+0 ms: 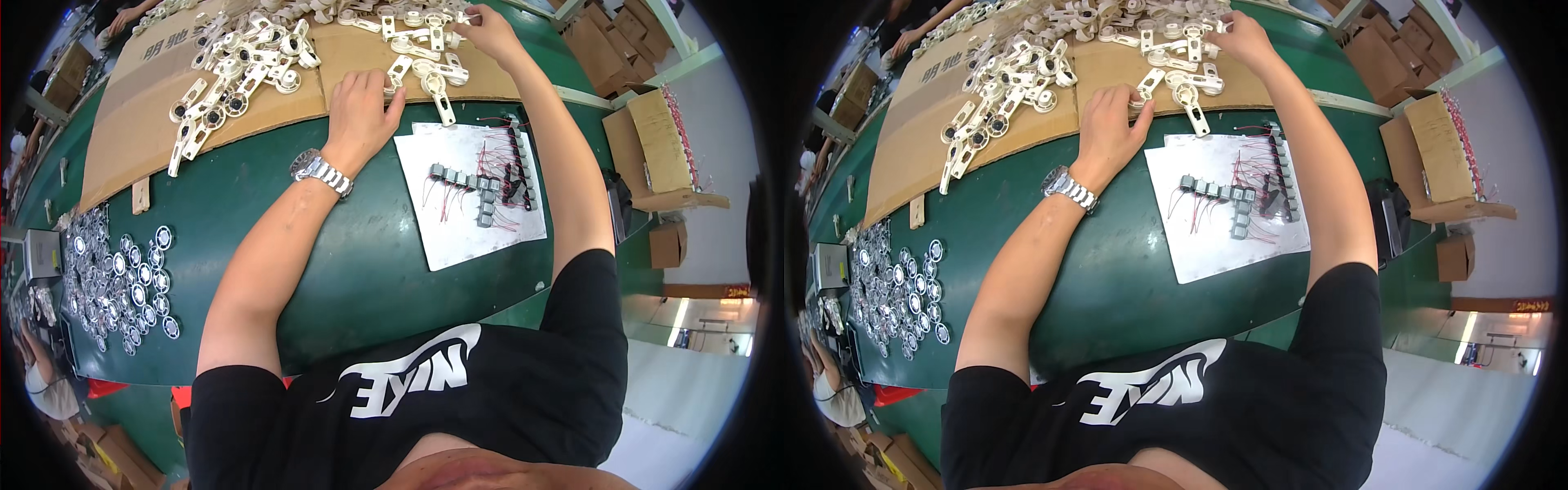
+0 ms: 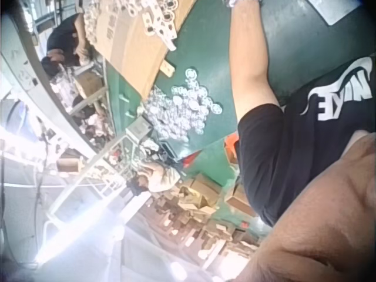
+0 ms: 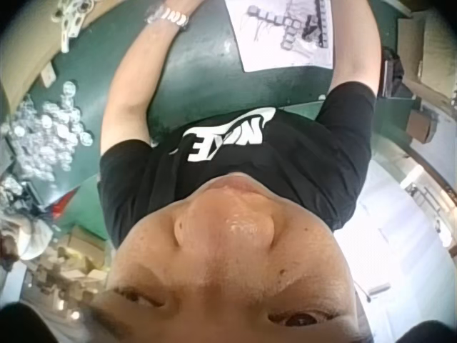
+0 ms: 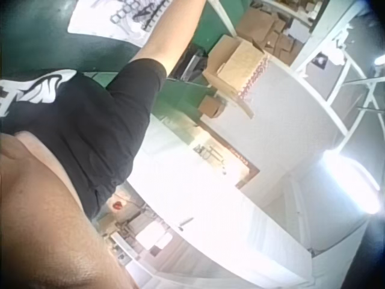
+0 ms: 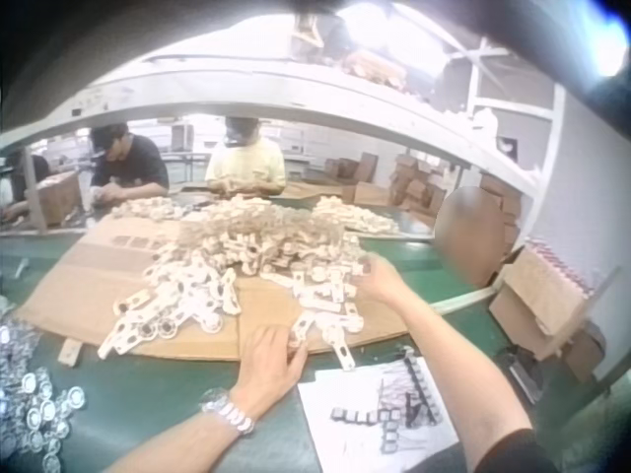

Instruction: Assembling electronic components by manually fitting small speakers and wires into plastic housing units at a factory workstation.

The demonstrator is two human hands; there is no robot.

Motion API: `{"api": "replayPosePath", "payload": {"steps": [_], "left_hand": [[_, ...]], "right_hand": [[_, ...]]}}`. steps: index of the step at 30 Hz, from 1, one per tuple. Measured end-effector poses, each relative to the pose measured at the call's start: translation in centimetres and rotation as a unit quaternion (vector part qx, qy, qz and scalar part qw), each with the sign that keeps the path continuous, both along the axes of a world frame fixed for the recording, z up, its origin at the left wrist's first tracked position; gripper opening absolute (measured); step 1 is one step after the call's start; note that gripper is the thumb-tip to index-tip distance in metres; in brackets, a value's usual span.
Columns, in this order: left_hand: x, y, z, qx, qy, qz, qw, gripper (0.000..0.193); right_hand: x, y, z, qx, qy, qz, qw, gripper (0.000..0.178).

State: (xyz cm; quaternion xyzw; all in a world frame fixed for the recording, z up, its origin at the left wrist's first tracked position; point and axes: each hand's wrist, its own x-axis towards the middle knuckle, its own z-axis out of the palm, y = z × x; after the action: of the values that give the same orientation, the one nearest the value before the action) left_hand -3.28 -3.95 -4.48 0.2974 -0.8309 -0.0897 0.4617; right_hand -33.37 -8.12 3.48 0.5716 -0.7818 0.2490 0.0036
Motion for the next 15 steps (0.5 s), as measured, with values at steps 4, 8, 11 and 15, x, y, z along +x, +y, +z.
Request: {"api": "replayPosePath", "payload": {"steps": [4, 8, 11, 15], "left_hand": [[0.1, 0.1, -0.1, 0.059, 0.059, -0.004, 0.996, 0.023], [0.6, -0.4, -0.4, 0.078, 0.099, -0.003, 0.992, 0.023], [0.3, -0.2, -0.3, 0.057, 0.033, 0.003, 0.998, 0.023], [-0.3, 0.0, -0.1, 0.002, -0.011, 0.004, 1.000, 0.023]], "right_hand": [[3.3, 6.5, -0.2, -0.048, -0.058, 0.062, 0.995, 0.062], [5.8, 9.4, -1.0, -0.052, -0.079, 0.094, 0.991, 0.049], [7.8, 7.7, 0.7, -0.078, -0.042, 0.121, 0.989, 0.048], [11.4, -0.4, 0.6, -0.185, 0.221, 0.257, 0.923, 0.036]]}}
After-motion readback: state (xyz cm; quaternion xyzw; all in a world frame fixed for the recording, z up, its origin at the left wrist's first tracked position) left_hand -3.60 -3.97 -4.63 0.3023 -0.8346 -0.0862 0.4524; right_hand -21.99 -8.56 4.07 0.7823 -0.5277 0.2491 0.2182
